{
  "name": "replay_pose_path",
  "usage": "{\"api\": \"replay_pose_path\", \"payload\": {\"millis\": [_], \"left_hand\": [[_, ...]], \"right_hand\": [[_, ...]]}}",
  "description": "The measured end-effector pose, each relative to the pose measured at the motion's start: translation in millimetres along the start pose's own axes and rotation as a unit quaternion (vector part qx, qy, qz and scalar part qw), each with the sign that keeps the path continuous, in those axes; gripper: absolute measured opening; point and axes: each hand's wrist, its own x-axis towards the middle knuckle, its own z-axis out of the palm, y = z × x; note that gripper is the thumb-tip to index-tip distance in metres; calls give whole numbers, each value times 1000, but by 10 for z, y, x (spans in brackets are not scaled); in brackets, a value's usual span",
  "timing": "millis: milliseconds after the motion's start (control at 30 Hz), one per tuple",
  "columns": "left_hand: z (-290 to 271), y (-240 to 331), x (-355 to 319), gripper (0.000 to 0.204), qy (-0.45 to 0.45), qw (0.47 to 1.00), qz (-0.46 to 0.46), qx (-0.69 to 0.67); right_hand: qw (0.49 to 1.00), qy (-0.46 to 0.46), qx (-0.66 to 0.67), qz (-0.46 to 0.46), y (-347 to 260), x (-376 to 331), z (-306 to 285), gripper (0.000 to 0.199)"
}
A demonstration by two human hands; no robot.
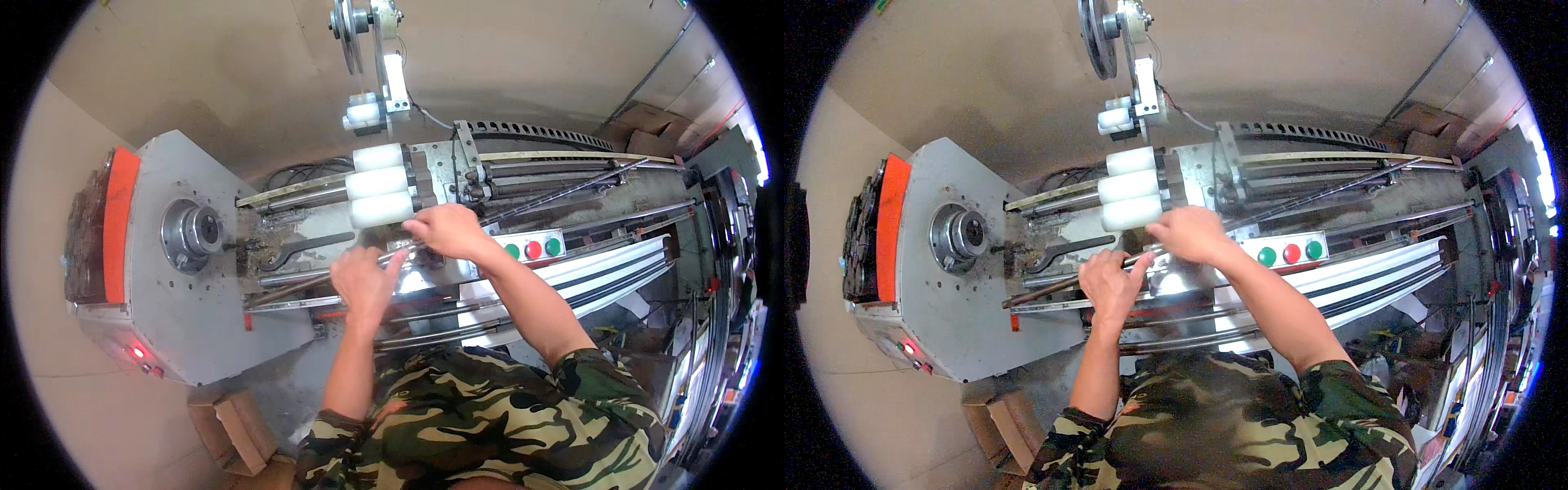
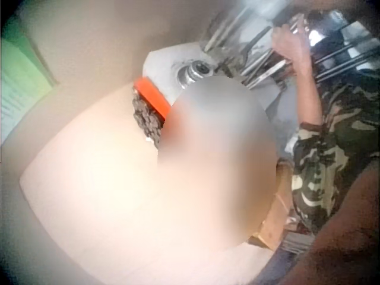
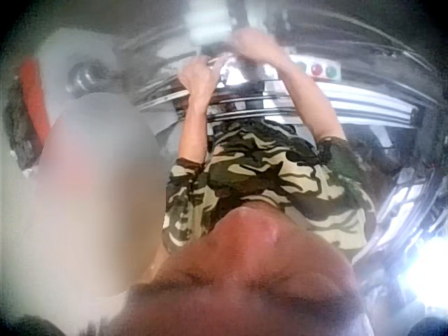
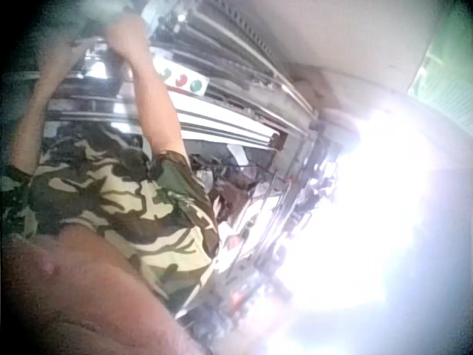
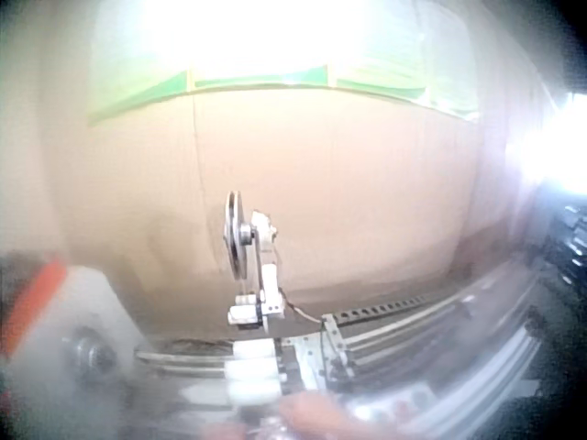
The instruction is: The person repeatedly picks up long metal rods and inserts them into a machine with rollers and guides, then removes the rods and places them on a nearby surface. The person continues this cycle throughout the clip, handling the rods one at a time.
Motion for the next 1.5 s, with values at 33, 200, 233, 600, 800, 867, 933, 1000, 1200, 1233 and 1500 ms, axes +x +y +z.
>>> {"api": "replay_pose_path", "payload": {"millis": [33,200,233,600,800,867,933,1000,1200,1233,1500], "left_hand": [[4,-20,-15,48,3,1000,-3,2],[-70,55,-10,48,-7,1000,-9,-11],[-52,51,-10,48,-10,1000,-7,-11],[-364,88,277,49,-258,964,-59,-21],[-250,34,337,44,-291,954,-48,-52],[-239,39,398,43,-312,948,-40,-54],[-271,17,431,42,-327,942,-37,-61],[-295,11,472,41,-343,936,-23,-71],[-400,38,434,52,-382,920,32,-85],[-426,66,408,52,-384,919,38,-86],[-657,281,121,58,-337,936,62,-77]], "right_hand": [[998,31,56,16,41,-135,-3,45],[945,111,280,125,787,-1031,876,39],[952,149,244,111,963,-1061,1137,39],[974,117,36,-190,672,-571,1616,31],[981,65,20,-182,786,-344,1867,20],[983,41,168,-66,760,-360,1831,18],[891,-3,440,114,571,-472,1623,20],[810,-1,572,132,483,-594,1369,21],[686,23,705,180,438,-753,1109,28],[679,26,712,175,435,-774,1100,29],[571,40,809,137,376,-835,1104,27]]}}
